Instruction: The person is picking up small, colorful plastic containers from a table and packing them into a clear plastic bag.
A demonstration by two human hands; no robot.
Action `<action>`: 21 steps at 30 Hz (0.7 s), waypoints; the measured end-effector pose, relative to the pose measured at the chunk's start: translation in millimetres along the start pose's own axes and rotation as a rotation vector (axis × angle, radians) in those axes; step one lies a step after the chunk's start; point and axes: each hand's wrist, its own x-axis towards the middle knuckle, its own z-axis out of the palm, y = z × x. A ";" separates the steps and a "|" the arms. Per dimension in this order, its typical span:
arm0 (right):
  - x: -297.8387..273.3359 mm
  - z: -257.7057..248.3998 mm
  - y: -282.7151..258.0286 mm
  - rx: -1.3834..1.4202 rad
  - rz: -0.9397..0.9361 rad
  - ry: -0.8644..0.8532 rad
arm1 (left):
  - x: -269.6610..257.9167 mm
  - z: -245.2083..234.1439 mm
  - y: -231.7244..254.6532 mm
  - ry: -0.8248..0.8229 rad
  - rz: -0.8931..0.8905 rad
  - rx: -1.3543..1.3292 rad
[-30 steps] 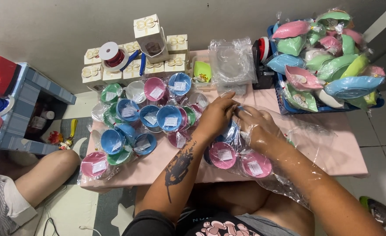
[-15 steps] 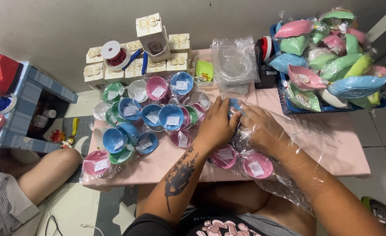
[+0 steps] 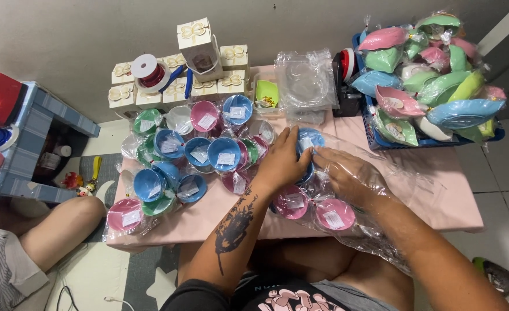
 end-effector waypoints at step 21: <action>-10.2 -61.1 -22.1 -0.204 -0.048 0.314 | 10.8 15.1 -15.2 0.066 0.082 0.137</action>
